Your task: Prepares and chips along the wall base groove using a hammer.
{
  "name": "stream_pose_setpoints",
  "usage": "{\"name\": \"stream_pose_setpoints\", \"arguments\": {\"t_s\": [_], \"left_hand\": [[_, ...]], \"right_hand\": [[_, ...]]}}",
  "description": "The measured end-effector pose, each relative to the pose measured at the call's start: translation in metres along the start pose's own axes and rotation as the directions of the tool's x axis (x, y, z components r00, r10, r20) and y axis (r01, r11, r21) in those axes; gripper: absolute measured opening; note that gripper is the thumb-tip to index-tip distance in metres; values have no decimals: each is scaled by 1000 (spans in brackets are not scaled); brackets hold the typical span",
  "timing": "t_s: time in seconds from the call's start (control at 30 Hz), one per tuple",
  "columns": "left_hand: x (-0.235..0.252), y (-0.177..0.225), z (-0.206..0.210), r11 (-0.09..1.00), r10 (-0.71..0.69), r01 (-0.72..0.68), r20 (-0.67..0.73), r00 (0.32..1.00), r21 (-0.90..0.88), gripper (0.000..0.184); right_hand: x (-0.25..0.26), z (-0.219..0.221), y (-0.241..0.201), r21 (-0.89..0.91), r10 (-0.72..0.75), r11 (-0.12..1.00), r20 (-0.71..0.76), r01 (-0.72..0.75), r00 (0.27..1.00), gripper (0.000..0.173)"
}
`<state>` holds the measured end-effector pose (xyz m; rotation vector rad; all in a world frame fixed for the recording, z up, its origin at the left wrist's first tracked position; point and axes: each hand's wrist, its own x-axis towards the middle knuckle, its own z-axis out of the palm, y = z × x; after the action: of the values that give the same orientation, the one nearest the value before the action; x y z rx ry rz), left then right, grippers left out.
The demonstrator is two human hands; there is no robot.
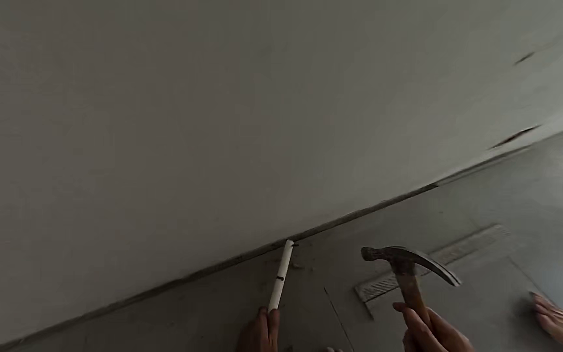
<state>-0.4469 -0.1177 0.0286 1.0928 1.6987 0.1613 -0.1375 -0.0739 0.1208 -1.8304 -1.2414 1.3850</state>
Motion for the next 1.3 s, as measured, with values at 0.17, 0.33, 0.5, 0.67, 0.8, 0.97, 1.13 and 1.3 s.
{"name": "stream_pose_setpoints", "arguments": {"t_s": [0.17, 0.33, 0.5, 0.67, 0.8, 0.97, 1.13, 1.3], "left_hand": [[-9, 15, 5, 992, -119, 121, 86, 989, -18, 59], [-8, 22, 4, 992, -101, 108, 99, 990, -72, 59], [11, 22, -6, 997, -70, 72, 124, 990, -11, 59], [17, 14, -11, 996, -74, 65, 153, 985, 62, 60], [20, 10, -8, 996, -63, 54, 134, 989, 73, 61], [14, 15, -2, 995, -89, 82, 125, 988, 64, 61], [13, 15, 2, 994, -101, 99, 71, 992, 37, 62], [12, 16, 1, 991, -128, 124, 95, 987, 47, 60]], "right_hand": [[28, 34, 10, -97, 15, 995, 171, 1, 985, 40], [41, 57, 12, -43, -57, 997, 148, 64, 987, 44], [44, 73, 9, 91, -131, 987, -2, 131, 991, 42], [44, 116, 16, 177, 24, 984, 40, -31, 999, 33], [41, 122, 26, 259, 113, 959, 30, -117, 993, 31], [35, 126, 31, 253, 26, 967, -11, -23, 1000, 29], [48, 106, 13, 189, 67, 978, 86, -83, 994, 33], [50, 119, 24, 103, 86, 990, 106, -97, 991, 31]]}}
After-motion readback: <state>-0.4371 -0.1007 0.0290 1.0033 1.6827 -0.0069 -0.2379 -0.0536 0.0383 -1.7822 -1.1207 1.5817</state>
